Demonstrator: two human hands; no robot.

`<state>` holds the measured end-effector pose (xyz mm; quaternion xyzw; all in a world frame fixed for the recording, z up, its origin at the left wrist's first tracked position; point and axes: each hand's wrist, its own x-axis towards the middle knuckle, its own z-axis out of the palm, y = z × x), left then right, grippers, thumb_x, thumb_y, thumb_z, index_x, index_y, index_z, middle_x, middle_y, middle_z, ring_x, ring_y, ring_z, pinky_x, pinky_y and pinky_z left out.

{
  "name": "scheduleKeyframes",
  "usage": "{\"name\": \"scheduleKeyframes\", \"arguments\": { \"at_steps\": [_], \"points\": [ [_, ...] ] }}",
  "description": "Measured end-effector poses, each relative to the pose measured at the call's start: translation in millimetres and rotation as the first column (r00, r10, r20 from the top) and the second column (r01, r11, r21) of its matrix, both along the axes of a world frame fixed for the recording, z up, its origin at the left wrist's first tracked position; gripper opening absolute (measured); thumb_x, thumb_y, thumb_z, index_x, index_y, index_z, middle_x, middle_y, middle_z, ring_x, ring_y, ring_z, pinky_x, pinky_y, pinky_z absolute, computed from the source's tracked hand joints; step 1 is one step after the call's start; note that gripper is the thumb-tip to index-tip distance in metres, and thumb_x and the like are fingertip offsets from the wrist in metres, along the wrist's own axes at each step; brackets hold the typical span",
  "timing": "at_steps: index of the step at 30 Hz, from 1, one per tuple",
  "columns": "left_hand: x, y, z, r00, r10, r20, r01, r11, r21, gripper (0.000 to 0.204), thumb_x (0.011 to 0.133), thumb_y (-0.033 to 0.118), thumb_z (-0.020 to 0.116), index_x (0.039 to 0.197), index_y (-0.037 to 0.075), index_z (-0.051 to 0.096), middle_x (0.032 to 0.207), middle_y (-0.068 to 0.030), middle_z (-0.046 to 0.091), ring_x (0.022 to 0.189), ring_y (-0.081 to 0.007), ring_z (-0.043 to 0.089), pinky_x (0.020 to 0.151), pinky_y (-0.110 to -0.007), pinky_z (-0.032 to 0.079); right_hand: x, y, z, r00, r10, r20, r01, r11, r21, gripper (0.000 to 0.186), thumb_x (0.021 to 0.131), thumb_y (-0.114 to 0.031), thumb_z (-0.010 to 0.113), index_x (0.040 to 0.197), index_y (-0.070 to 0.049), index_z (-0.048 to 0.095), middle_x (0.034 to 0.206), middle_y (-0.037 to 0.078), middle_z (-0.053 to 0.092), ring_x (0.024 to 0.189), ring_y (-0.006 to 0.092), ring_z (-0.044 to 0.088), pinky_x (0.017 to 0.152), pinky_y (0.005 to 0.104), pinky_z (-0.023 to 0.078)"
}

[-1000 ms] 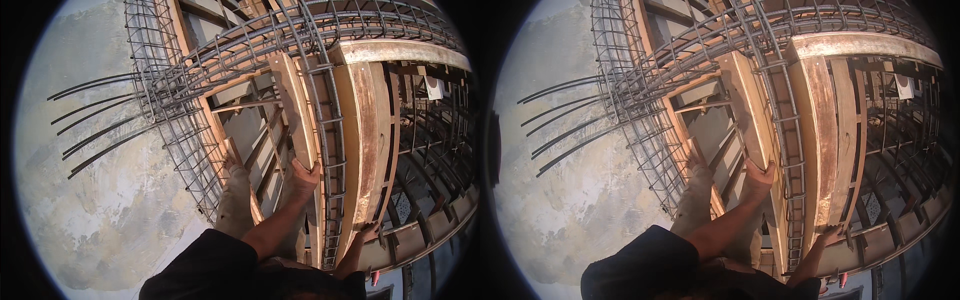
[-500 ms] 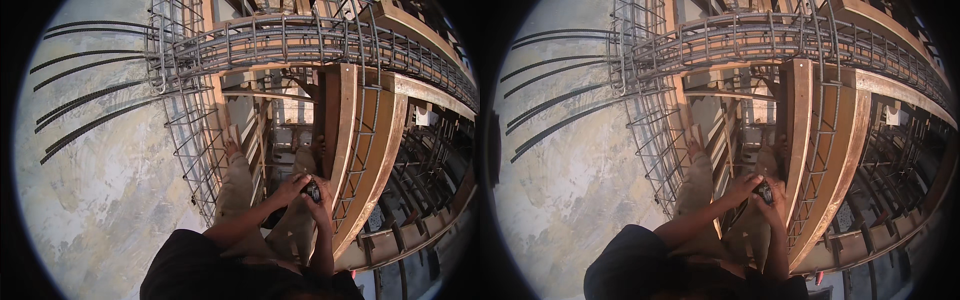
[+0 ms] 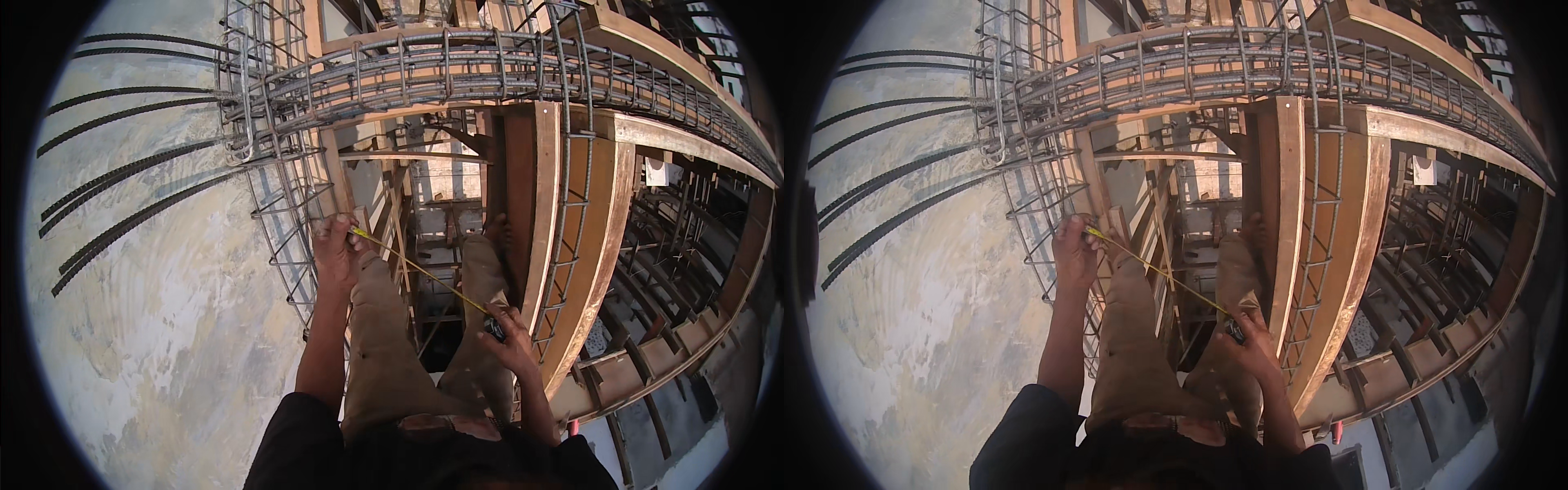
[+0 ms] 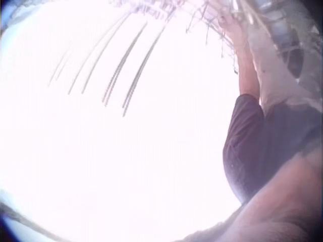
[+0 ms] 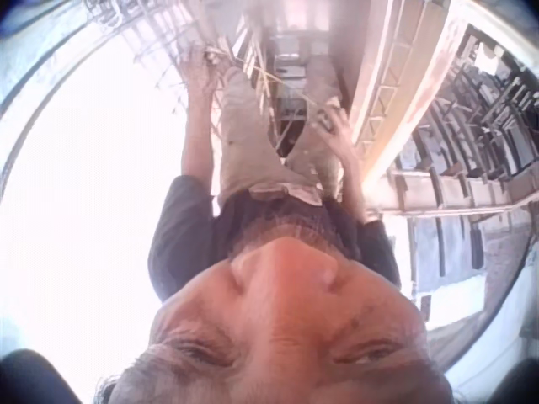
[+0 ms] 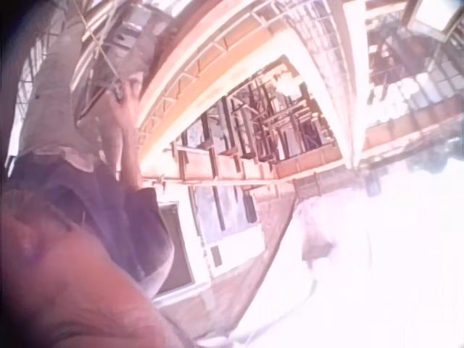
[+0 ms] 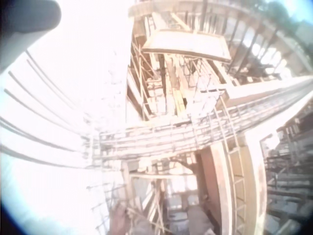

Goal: The person measures wooden beams with a tape measure, marks them, and hammers a wooden support into place while working on an elevated construction frame.

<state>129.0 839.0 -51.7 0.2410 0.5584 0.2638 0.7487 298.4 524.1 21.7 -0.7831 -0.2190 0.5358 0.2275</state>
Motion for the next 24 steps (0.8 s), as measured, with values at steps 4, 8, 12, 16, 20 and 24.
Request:
{"name": "scheduleKeyframes", "arguments": {
  "at_steps": [4,8,12,16,20,24],
  "points": [
    [-36,46,-24,0.993,0.092,0.080,-0.096,0.994,0.046,0.039,0.095,0.041,0.066,0.107,0.004,0.059,0.089,-0.0059,0.064,0.064,-0.0110,0.053,0.060,-0.029,0.047,0,-35,5,1.000,-0.001,-0.027,-0.001,0.995,-0.097,0.054,0.081,-0.027,0.077,0.131,-0.014,0.061,0.115,0.017,0.058,0.106,0.0345,0.062,0.090,0.0432,0.051],
    [-5,-17,-53,0.996,0.091,0.009,-0.091,0.995,-0.039,0.038,0.098,0.041,0.062,0.115,0.007,0.059,0.089,-0.0041,0.065,0.064,-0.0151,0.054,0.062,-0.032,0.048,-11,-12,-4,1.000,0.004,0.005,-0.003,0.992,-0.129,0.051,0.083,-0.033,0.074,0.129,-0.015,0.062,0.109,0.017,0.060,0.104,0.0348,0.064,0.088,0.0433,0.052],
    [10,-25,-67,0.896,0.421,0.142,-0.389,0.897,-0.209,0.031,0.099,0.034,0.061,0.110,0.005,0.060,0.075,-0.0008,0.055,0.062,-0.0136,0.052,0.054,-0.028,0.044,-21,4,-1,0.996,0.012,0.088,0.002,0.989,-0.150,0.054,0.084,-0.036,0.073,0.132,-0.016,0.060,0.111,0.017,0.059,0.103,0.0358,0.064,0.088,0.0435,0.052],
    [5,48,-76,0.912,0.405,0.067,-0.402,0.914,-0.043,0.023,0.100,0.029,0.059,0.107,0.007,0.059,0.072,0.0015,0.048,0.057,-0.0117,0.045,0.051,-0.027,0.038,-27,-64,45,0.993,-0.016,0.119,0.037,0.984,-0.176,0.056,0.083,-0.026,0.076,0.135,-0.017,0.058,0.118,0.017,0.056,0.101,0.0349,0.064,0.087,0.0414,0.053],
    [9,153,-66,0.920,0.381,0.093,-0.391,0.912,0.126,0.020,0.100,0.024,0.055,0.109,0.006,0.058,0.070,0.0013,0.047,0.055,-0.0111,0.043,0.047,-0.026,0.034,-60,-243,167,0.979,-0.179,0.092,0.201,0.850,-0.486,0.045,0.082,-0.006,0.073,0.125,-0.006,0.060,0.112,0.012,0.055,0.090,0.0209,0.064,0.078,0.0318,0.056],
    [-2,204,-51,0.905,0.411,0.112,-0.426,0.871,0.245,0.019,0.101,0.023,0.051,0.112,0.007,0.053,0.069,-0.0003,0.045,0.053,-0.0114,0.042,0.045,-0.026,0.033,-112,-413,280,0.601,-0.798,0.052,0.648,0.448,-0.616,0.040,0.088,-0.009,0.069,0.126,-0.004,0.058,0.094,0.002,0.057,0.076,0.0100,0.057,0.064,0.0243,0.050]
  ]
}}
